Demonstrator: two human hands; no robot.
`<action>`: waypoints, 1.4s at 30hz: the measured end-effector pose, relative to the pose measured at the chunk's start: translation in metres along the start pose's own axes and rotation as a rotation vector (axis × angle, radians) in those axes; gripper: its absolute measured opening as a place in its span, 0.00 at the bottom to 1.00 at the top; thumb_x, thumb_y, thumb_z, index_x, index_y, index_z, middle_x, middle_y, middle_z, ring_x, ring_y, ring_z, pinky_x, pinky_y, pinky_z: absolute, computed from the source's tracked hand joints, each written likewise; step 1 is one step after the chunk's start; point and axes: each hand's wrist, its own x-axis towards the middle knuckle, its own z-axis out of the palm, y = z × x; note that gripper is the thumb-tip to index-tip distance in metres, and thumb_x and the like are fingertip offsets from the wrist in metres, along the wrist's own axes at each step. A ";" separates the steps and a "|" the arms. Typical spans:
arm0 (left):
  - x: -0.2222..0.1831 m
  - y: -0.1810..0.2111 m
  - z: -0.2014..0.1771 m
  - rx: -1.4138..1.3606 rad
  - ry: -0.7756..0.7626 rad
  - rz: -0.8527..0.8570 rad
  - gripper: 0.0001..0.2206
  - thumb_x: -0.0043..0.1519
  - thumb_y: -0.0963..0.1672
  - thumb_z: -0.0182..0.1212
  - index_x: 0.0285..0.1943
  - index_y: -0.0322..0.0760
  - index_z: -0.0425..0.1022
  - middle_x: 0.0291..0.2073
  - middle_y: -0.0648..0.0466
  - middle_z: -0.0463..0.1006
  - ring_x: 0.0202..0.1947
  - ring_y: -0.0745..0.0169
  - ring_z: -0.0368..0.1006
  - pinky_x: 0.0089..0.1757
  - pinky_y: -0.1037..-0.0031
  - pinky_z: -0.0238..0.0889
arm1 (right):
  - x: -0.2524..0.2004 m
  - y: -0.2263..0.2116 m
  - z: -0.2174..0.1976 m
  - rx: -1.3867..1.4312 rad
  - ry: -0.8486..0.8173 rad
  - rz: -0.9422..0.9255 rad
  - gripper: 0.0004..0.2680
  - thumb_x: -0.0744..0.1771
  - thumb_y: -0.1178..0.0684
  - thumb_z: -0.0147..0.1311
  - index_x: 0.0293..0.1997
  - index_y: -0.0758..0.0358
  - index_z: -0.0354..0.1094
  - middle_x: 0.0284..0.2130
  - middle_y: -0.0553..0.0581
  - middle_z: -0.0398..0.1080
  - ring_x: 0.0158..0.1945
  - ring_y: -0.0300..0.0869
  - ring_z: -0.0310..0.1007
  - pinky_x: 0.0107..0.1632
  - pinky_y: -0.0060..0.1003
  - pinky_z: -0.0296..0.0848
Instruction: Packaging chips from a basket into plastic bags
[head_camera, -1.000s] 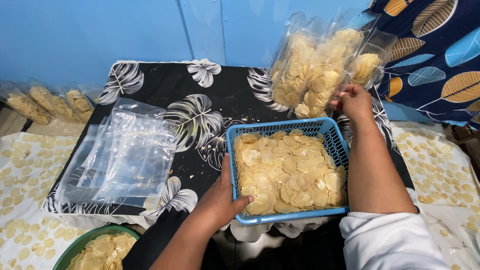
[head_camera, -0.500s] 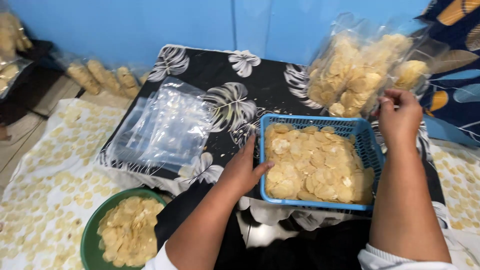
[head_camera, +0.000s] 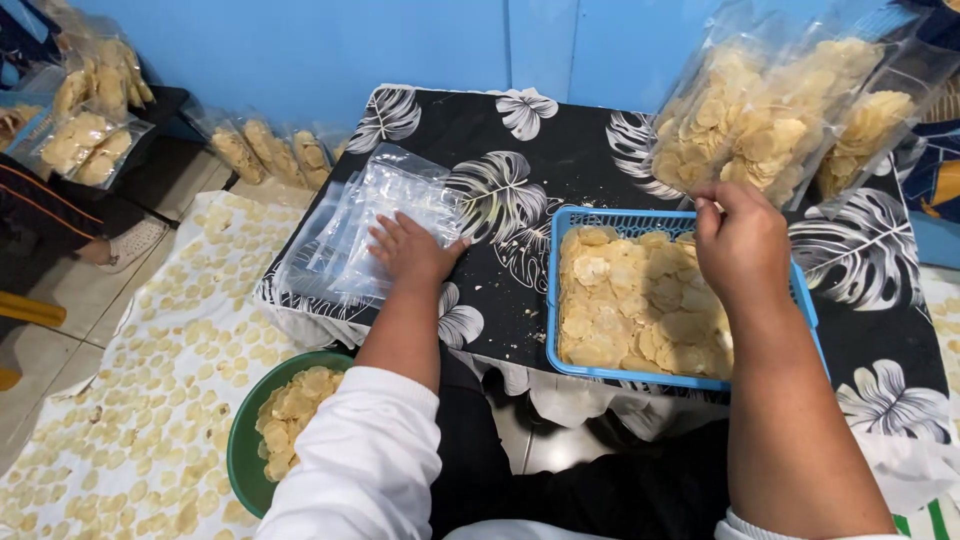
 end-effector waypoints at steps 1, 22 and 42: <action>-0.018 0.003 -0.014 0.003 -0.001 0.010 0.60 0.53 0.64 0.66 0.79 0.24 0.33 0.76 0.27 0.28 0.76 0.28 0.20 0.67 0.44 0.18 | -0.001 0.009 0.005 -0.005 0.006 0.007 0.05 0.69 0.63 0.56 0.47 0.67 0.78 0.38 0.62 0.75 0.32 0.52 0.72 0.37 0.46 0.70; -0.034 0.010 -0.010 -0.353 0.566 0.306 0.22 0.66 0.38 0.46 0.72 0.34 0.62 0.59 0.39 0.74 0.56 0.38 0.75 0.54 0.55 0.70 | 0.007 0.015 -0.001 0.094 -0.226 0.240 0.05 0.70 0.50 0.56 0.46 0.43 0.78 0.34 0.52 0.78 0.41 0.50 0.79 0.45 0.50 0.76; -0.169 0.130 -0.024 -1.033 0.089 1.253 0.24 0.69 0.42 0.52 0.76 0.31 0.58 0.72 0.35 0.61 0.71 0.35 0.58 0.66 0.54 0.57 | -0.001 -0.020 0.019 0.345 0.020 -0.147 0.04 0.69 0.52 0.61 0.46 0.47 0.80 0.38 0.48 0.79 0.43 0.45 0.80 0.43 0.37 0.77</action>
